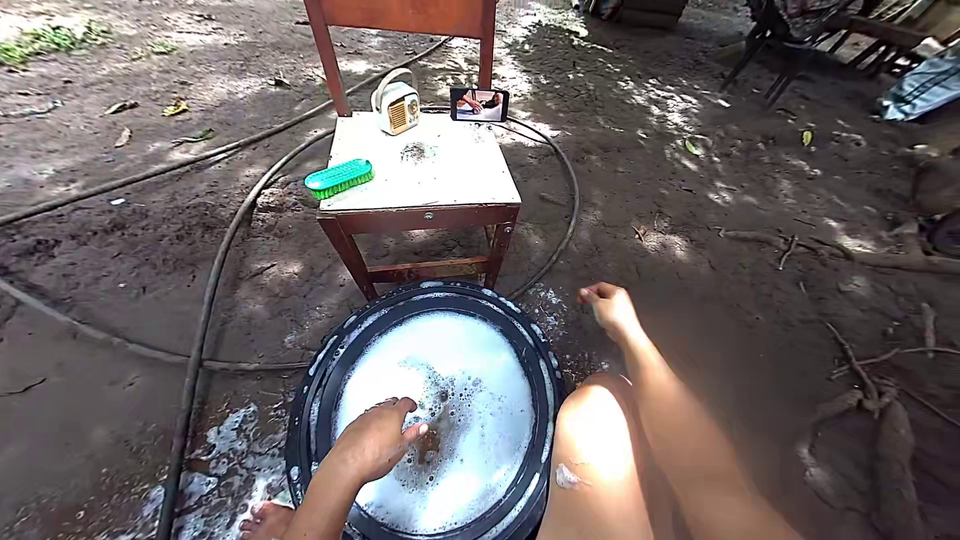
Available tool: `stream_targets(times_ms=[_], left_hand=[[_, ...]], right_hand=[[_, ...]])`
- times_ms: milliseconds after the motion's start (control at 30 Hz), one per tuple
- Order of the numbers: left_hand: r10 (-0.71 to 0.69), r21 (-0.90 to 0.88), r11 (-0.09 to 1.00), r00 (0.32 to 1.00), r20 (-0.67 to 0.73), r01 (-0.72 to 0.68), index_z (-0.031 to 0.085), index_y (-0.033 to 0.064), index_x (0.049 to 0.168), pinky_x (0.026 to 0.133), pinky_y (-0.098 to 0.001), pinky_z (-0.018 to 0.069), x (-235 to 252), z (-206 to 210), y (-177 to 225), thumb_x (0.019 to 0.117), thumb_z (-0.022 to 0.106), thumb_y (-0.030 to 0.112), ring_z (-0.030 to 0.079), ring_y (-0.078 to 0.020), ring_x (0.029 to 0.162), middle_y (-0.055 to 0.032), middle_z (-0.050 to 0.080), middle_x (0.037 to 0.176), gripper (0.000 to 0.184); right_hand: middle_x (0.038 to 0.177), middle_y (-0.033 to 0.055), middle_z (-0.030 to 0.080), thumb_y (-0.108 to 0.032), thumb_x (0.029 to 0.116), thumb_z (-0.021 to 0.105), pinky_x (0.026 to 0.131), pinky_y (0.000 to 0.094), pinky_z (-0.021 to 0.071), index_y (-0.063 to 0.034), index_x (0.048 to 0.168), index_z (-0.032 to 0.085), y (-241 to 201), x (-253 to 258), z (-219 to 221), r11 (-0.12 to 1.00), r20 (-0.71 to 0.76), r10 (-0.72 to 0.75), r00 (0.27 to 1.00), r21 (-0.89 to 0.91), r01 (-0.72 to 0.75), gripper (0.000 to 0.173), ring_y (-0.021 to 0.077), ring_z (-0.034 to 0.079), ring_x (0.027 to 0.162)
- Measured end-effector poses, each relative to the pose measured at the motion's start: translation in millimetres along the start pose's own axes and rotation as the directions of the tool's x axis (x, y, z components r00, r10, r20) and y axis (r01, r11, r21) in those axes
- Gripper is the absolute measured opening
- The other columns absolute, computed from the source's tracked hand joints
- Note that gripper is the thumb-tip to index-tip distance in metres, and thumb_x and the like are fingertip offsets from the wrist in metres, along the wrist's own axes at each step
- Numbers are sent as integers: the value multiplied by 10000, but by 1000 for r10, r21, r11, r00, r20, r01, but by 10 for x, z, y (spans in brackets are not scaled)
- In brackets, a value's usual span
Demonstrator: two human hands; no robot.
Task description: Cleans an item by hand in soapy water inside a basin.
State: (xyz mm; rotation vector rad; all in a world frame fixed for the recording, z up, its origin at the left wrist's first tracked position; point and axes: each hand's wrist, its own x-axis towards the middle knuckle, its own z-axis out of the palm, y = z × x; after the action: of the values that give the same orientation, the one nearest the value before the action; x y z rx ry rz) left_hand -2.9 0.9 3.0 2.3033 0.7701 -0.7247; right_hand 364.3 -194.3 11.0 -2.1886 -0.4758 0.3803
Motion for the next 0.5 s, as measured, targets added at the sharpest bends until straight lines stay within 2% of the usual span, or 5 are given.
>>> stream_targets(times_ms=[133, 233, 367, 433, 500], left_hand=[[5, -20, 1000, 1000, -13, -5, 507, 38, 1469, 1149, -563, 385, -9, -30, -51, 1071, 511, 444, 527, -379, 1360, -224, 558, 1443, 568], [15, -32, 999, 1000, -21, -16, 507, 33, 1468, 1147, -566, 386, -37, -62, -92, 1072, 511, 442, 528, -380, 1358, -223, 560, 1441, 570], [22, -63, 998, 999, -30, -24, 497, 35, 1476, 1146, -558, 386, -122, -105, -188, 1076, 504, 438, 535, -377, 1350, -222, 559, 1443, 568], [5, -74, 997, 999, -44, -9, 500, 42, 1477, 1150, -553, 385, -161, -125, -243, 1071, 509, 453, 534, -371, 1353, -214, 562, 1444, 578], [-4, -88, 996, 998, -61, -1, 504, 43, 1475, 1150, -550, 387, -196, -135, -273, 1066, 518, 455, 532, -368, 1355, -213, 561, 1442, 580]], right_hand=[[1109, 216, 696, -244, 1017, 654, 950, 508, 525, 44, 1149, 679, -344, -47, 683, 995, 258, -62, 964, -55, 78, 317, 316, 671, 1029], [1204, 213, 683, -267, 1001, 658, 1028, 512, 499, 12, 1237, 666, -146, -82, 1375, 981, 444, -44, 895, -150, 123, 366, 317, 652, 1144], [1403, 312, 564, -270, 968, 695, 1103, 639, 417, -7, 1452, 536, 381, -580, 2093, 952, 454, 192, 870, -300, -54, 573, 471, 526, 1333], [1514, 303, 461, -290, 960, 674, 1129, 652, 382, -47, 1528, 457, 580, -976, 2300, 888, 466, 349, 813, -441, -129, 655, 479, 442, 1409], [1583, 294, 371, -291, 965, 655, 1140, 646, 372, -58, 1590, 345, 745, -1367, 2453, 831, 524, 437, 731, -547, -104, 735, 474, 403, 1440]])
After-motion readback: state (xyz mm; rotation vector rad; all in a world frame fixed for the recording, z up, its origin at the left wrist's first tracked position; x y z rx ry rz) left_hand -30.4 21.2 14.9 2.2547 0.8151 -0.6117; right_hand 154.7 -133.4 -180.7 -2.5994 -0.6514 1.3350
